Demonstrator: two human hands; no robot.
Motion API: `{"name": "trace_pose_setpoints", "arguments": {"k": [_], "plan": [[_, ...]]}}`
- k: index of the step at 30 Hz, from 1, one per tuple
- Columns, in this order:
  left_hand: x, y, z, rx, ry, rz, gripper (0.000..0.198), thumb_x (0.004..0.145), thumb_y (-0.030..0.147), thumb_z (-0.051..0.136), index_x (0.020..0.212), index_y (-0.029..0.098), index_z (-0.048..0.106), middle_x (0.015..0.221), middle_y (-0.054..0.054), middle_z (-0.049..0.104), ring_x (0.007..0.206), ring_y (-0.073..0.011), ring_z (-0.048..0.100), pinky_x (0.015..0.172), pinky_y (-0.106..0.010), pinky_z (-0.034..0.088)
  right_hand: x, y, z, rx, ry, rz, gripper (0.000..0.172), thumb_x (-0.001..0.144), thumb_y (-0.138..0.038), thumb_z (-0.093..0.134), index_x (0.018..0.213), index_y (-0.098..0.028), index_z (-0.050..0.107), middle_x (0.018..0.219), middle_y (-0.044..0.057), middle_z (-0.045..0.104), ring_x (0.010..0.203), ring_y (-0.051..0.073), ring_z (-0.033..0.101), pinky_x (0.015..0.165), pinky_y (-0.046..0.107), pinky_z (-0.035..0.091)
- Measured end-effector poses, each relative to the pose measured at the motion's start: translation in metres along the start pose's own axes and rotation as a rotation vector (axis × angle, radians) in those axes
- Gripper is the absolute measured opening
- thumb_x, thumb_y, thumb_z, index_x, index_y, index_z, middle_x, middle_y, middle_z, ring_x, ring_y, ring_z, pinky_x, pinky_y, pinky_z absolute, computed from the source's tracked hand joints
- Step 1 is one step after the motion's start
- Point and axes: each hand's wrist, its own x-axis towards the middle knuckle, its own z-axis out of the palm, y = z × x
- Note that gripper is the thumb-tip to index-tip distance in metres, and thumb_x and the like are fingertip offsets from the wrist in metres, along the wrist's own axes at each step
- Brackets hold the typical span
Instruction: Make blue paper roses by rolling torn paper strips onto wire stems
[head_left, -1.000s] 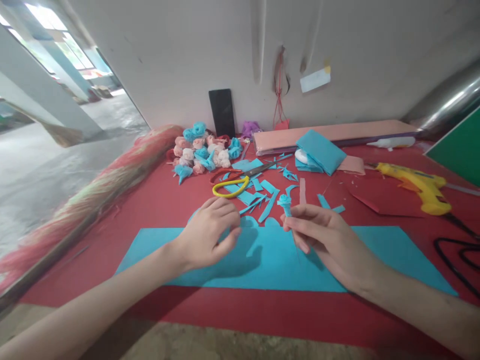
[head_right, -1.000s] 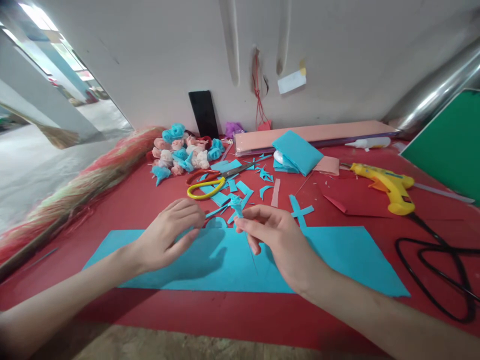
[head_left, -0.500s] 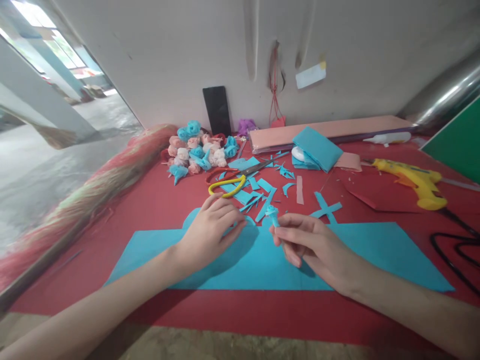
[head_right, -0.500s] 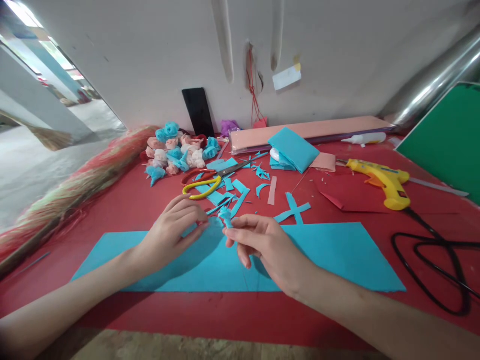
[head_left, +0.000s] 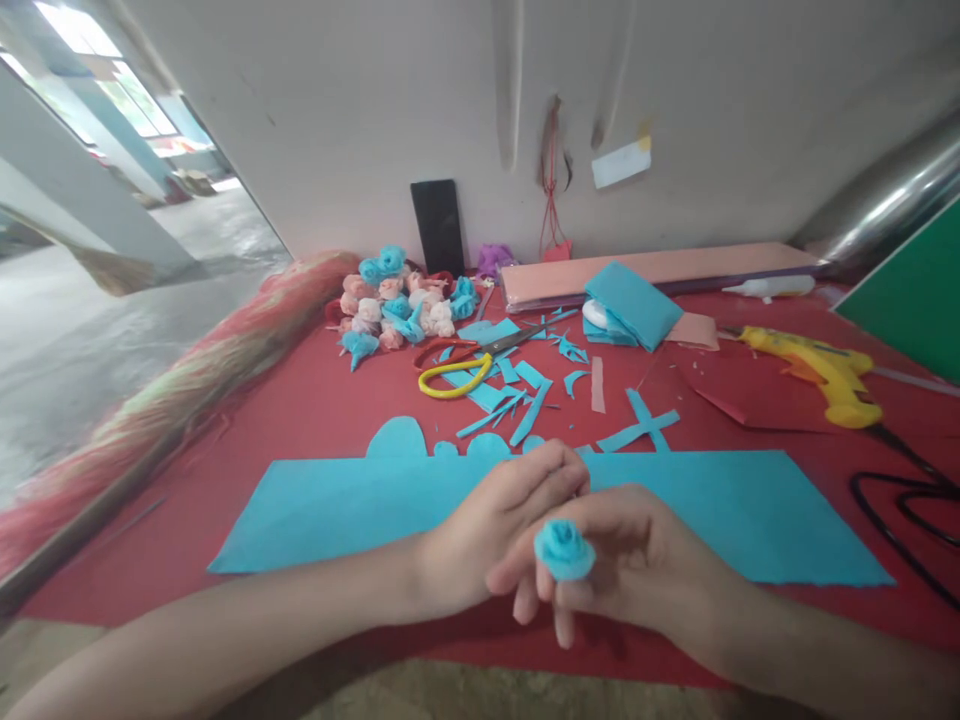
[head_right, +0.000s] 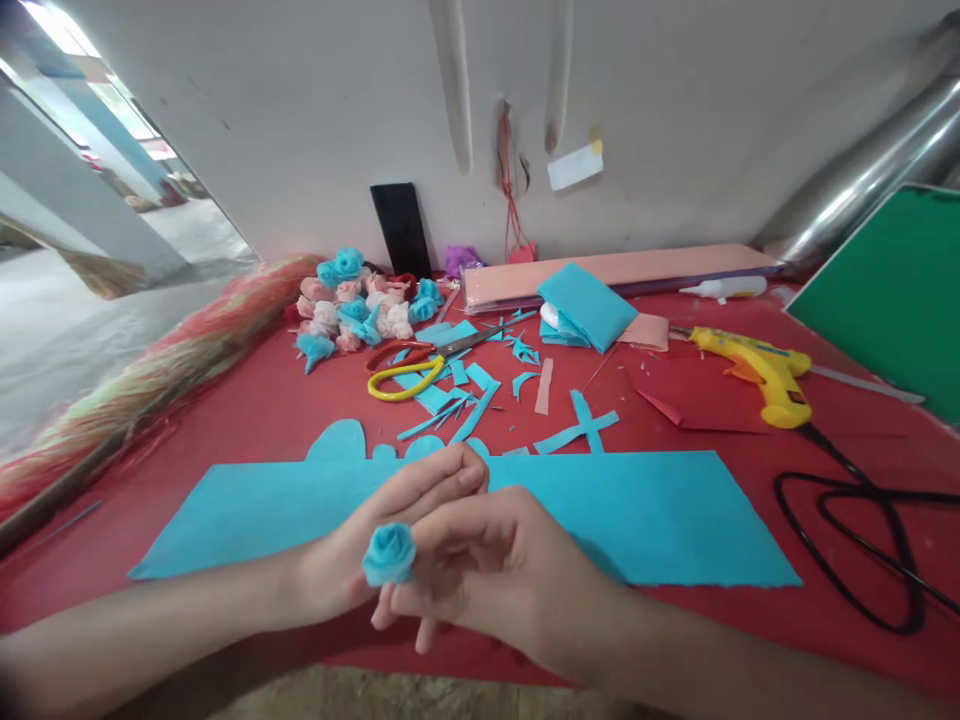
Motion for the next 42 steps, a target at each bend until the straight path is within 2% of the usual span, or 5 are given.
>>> {"name": "trace_pose_setpoints", "arguments": {"k": [13,26,29,35,42], "plan": [[0.002,-0.012,0.004,-0.183,-0.035,-0.11,0.009,0.082,0.024,0.052,0.088,0.02,0.046,0.06,0.007,0.045,0.047,-0.0056,0.046,0.041,-0.013,0.036,0.0,0.0,-0.003,0.097,0.073,0.005,0.007,0.079,-0.029,0.072,0.075,-0.025,0.077,0.076,0.0,0.074,0.071,0.01,0.071,0.061,0.015,0.053],[0.002,-0.021,0.002,-0.086,-0.16,0.032,0.045,0.079,0.02,0.048,0.124,0.023,0.043,0.08,0.003,0.053,0.044,-0.0035,0.049,0.042,-0.016,0.045,-0.001,-0.004,-0.006,0.061,0.061,-0.03,0.01,0.078,-0.03,0.072,0.072,-0.023,0.076,0.089,0.001,0.069,0.065,0.009,0.068,0.062,0.019,0.053],[0.001,-0.017,0.002,-0.01,-0.122,0.071,0.042,0.074,0.016,0.043,0.116,0.021,0.044,0.099,-0.001,0.052,0.048,-0.0029,0.049,0.041,-0.016,0.043,-0.001,-0.006,-0.006,0.044,0.086,-0.014,0.01,0.078,-0.033,0.072,0.074,-0.025,0.076,0.085,0.0,0.071,0.068,0.01,0.067,0.067,0.02,0.054],[-0.001,-0.012,0.001,0.171,-0.1,0.204,0.006,0.077,0.016,0.034,0.074,0.021,0.034,0.07,0.002,0.046,0.056,-0.0096,0.05,0.054,-0.023,0.049,0.005,-0.008,-0.013,0.042,0.066,-0.061,0.015,0.085,-0.031,0.064,0.079,-0.025,0.076,0.084,0.001,0.075,0.076,0.013,0.069,0.064,0.02,0.052],[0.002,-0.014,-0.002,0.489,-0.038,0.264,0.008,0.085,0.019,0.037,0.084,0.018,0.045,0.084,-0.005,0.057,0.08,-0.0189,0.054,0.075,-0.034,0.048,0.01,-0.012,-0.023,0.119,0.235,-0.13,0.013,0.084,-0.029,0.066,0.075,-0.025,0.075,0.094,0.003,0.074,0.086,0.015,0.068,0.076,0.026,0.053]]}}
